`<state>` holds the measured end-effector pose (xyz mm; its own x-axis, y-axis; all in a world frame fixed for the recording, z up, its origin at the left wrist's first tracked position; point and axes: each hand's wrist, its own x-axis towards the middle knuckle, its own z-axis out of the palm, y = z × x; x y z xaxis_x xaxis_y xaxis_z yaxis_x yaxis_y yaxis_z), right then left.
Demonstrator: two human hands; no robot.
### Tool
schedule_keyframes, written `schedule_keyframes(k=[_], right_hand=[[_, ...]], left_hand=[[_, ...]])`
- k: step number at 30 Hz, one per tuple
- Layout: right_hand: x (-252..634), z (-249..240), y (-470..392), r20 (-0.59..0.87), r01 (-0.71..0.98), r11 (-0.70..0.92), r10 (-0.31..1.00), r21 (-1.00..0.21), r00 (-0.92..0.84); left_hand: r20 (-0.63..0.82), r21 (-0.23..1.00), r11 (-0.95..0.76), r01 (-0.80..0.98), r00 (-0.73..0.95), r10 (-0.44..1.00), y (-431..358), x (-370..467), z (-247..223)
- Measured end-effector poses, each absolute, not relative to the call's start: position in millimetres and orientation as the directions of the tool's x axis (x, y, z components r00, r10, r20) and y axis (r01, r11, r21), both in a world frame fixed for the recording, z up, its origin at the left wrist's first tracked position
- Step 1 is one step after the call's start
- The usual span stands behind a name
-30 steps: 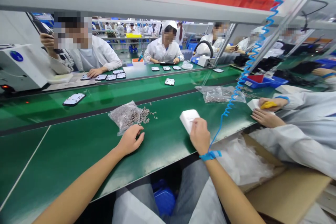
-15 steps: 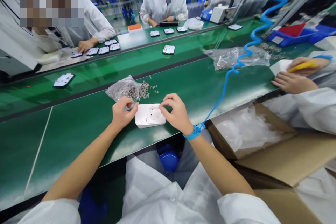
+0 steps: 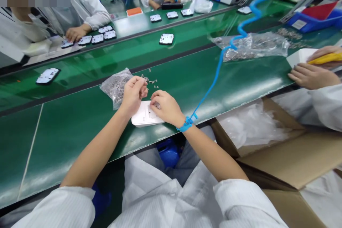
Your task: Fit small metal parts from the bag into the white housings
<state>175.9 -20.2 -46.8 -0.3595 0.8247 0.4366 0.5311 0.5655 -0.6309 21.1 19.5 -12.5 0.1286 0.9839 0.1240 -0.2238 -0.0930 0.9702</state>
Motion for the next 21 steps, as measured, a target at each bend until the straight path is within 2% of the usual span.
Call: schedule_keyframes(k=[5,9,10,12,14,16,18,21], right_hand=[[172,-49,-18,0.411,0.557,0.537,0.844,-0.633,-0.345],[171,-51,-16,0.404,0.585,0.543,0.84,-0.603,-0.363],[171,-52,-16,0.403,0.586,0.543,0.84,-0.601,-0.364],[171,-54,-16,0.409,0.575,0.538,0.843,-0.616,-0.35],[173,-56,-18,0.437,0.541,0.544,0.838,-0.641,-0.326],[176,-58,-25,0.495,0.512,0.574,0.816,-0.639,-0.298],[179,-58,-34,0.559,0.514,0.601,0.788,-0.612,-0.256],[182,-60,-47,0.6,0.541,0.602,0.772,-0.587,-0.209]], left_hand=[[0.143,0.969,-0.103,-0.224,0.173,0.974,17,20,-14],[0.209,0.962,-0.183,-0.202,0.113,0.971,16,18,-12],[0.258,0.96,-0.245,-0.137,0.085,0.962,14,16,-10],[0.389,0.909,-0.396,0.132,0.073,0.918,10,9,-5],[0.484,0.734,-0.489,0.472,0.142,0.863,5,-1,-1],[0.479,0.548,-0.49,0.678,0.226,0.848,1,-12,2],[0.417,0.496,-0.464,0.734,0.268,0.869,1,-19,1],[0.312,0.568,-0.433,0.7,0.303,0.9,2,-21,-2]])
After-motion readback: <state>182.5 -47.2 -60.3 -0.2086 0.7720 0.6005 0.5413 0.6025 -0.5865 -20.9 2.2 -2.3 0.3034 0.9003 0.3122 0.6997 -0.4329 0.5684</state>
